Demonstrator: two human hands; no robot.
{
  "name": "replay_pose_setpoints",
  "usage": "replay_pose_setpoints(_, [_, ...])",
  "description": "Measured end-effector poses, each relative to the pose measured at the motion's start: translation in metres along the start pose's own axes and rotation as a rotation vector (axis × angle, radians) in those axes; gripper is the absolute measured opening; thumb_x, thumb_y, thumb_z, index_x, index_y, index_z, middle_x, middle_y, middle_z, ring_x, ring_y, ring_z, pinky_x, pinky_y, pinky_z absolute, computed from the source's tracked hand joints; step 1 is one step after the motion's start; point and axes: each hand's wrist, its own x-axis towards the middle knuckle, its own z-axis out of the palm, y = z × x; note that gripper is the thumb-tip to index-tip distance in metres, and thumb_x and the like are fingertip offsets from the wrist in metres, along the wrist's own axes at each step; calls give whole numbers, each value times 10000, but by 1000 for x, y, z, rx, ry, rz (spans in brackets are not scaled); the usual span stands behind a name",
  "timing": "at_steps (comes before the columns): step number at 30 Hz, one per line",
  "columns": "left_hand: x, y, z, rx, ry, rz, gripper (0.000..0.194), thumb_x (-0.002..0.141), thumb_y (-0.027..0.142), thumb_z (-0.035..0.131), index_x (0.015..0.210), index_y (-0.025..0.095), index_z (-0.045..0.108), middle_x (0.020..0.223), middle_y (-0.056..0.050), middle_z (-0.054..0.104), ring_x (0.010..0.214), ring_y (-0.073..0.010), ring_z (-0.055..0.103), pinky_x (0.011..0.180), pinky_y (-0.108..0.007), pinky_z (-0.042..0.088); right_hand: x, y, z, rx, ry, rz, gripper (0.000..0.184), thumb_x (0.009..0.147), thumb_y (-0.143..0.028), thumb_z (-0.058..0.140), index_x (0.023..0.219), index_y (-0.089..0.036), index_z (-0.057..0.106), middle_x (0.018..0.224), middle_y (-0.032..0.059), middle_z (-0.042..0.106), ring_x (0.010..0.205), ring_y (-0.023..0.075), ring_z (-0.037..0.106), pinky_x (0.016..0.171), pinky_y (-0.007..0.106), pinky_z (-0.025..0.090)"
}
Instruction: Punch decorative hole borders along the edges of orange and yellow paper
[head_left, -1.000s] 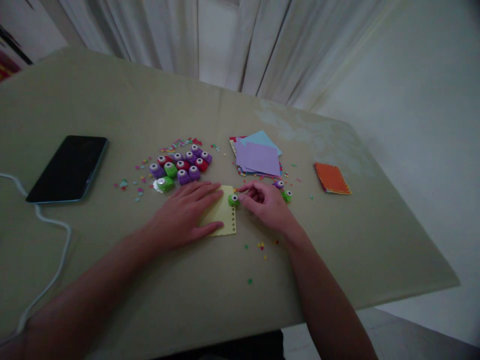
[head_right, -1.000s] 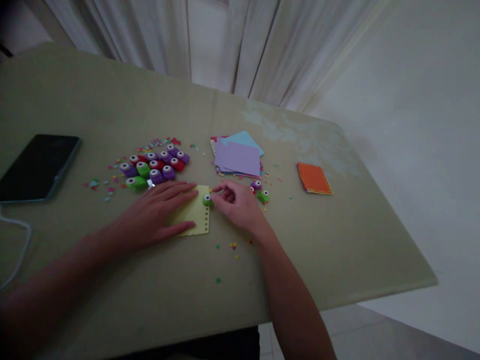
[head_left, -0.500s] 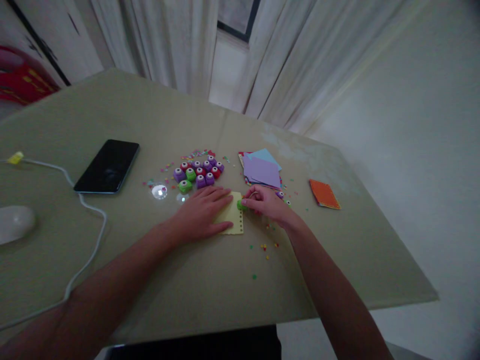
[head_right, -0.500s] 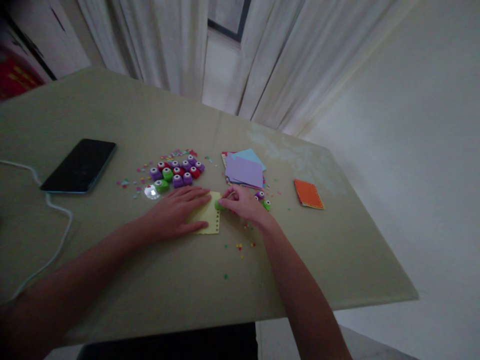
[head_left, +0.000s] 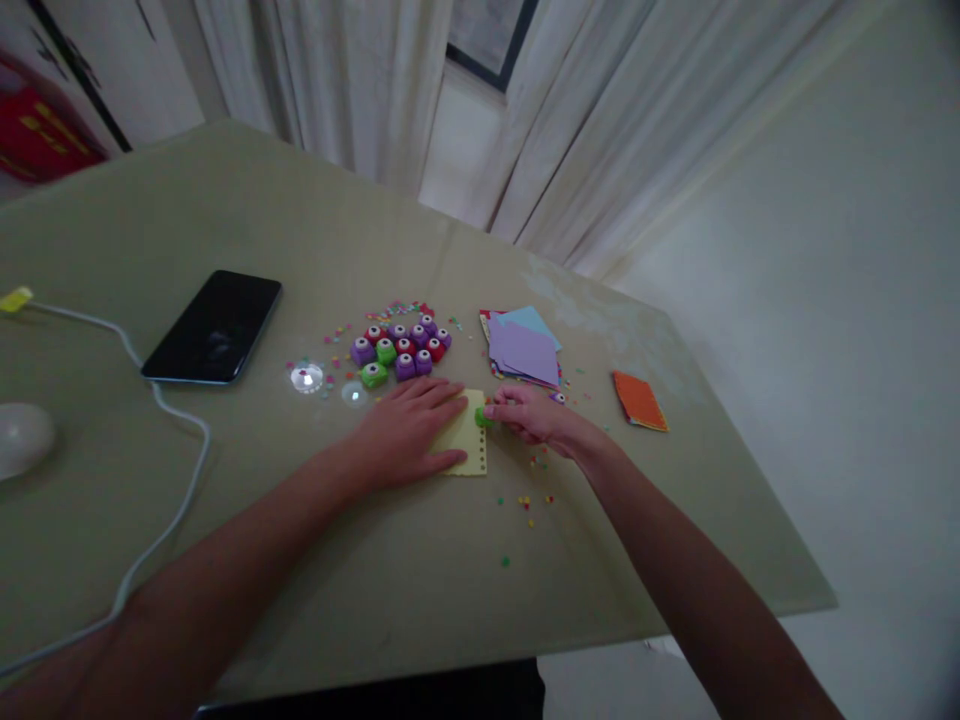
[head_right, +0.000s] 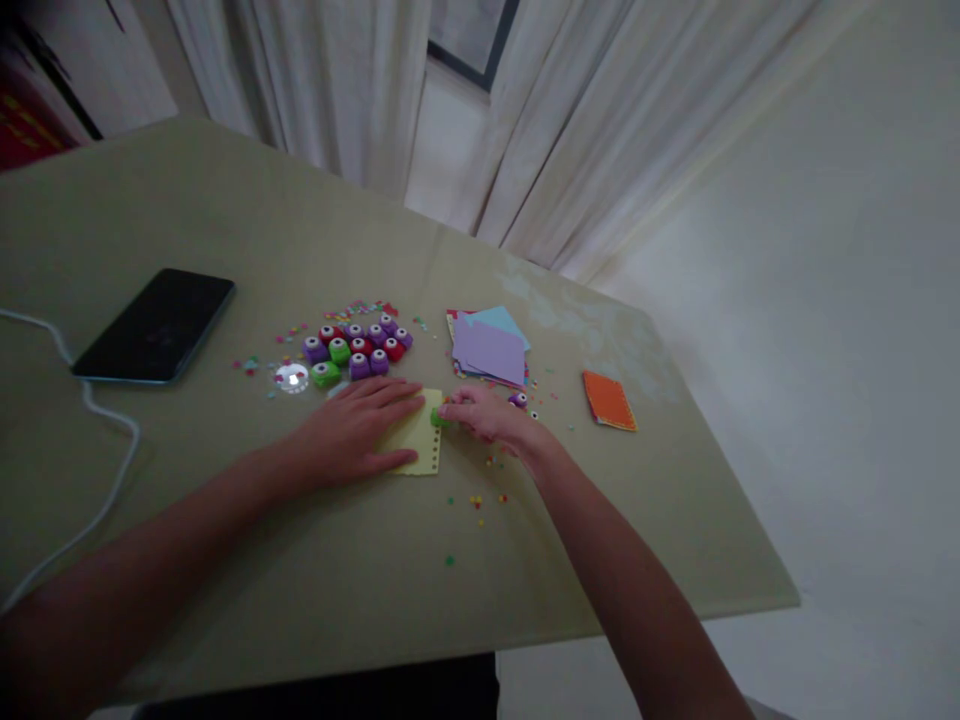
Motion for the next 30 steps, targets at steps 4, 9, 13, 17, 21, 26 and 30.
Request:
replay_pose_setpoints(4, [0, -1, 1, -2, 11, 14, 689, 991, 568, 632, 1543, 161, 568, 1609, -158, 568, 1474, -342, 509, 1256, -491, 359, -2, -3, -1, 1, -20, -13, 393, 883, -480, 773, 827, -234, 471, 602, -110, 384, 467, 67, 258, 430, 203, 146])
replay_pose_setpoints(9, [-1, -1, 1, -12, 4, -3, 683, 987, 546, 640, 1552, 171, 559, 1620, -149, 558, 1484, -347, 498, 1260, -506, 349, 0, -4, -5, 3, -76, 41, 462, 870, -508, 811, 797, -238, 443, 590, -116, 357, 456, 62, 224, 425, 211, 137])
replay_pose_setpoints(13, [0, -2, 2, -22, -9, -2, 699, 984, 555, 644, 1559, 168, 553, 1625, -151, 552, 1489, -348, 492, 1263, -513, 348, 1, -3, -5, 1, -67, 57, 484, 861, -530, 826, 804, -236, 447, 606, -110, 365, 471, 60, 242, 437, 207, 149])
replay_pose_setpoints(17, [1, -2, 2, 7, -34, -7, 737, 984, 585, 643, 1576, 158, 538, 1643, -147, 532, 1506, -347, 471, 1279, -498, 327, 1, -3, -2, -11, 1, 27, 426, 857, -477, 825, 820, -232, 478, 616, -98, 382, 487, 66, 257, 449, 209, 145])
replay_pose_setpoints(21, [1, -2, 1, 21, -40, -12, 726, 989, 590, 635, 1571, 165, 543, 1646, -144, 530, 1501, -345, 478, 1270, -500, 339, 1, -2, 3, -8, 55, 7, 349, 838, -439, 792, 810, -231, 512, 593, -94, 383, 488, 77, 262, 456, 221, 135])
replay_pose_setpoints(26, [1, -3, 2, 12, -22, -8, 710, 981, 590, 643, 1559, 188, 552, 1642, -137, 536, 1496, -343, 487, 1262, -495, 345, -1, 2, 11, 36, 213, -61, 302, 787, -432, 750, 824, -237, 522, 585, -103, 377, 498, 88, 286, 476, 225, 156])
replay_pose_setpoints(30, [0, -3, 2, 11, -11, -6, 713, 974, 584, 653, 1552, 177, 559, 1626, -142, 553, 1485, -338, 500, 1260, -484, 350, -3, 9, 6, 4, 323, -83, 315, 763, -451, 746, 818, -241, 518, 567, -113, 376, 496, 91, 275, 495, 233, 176])
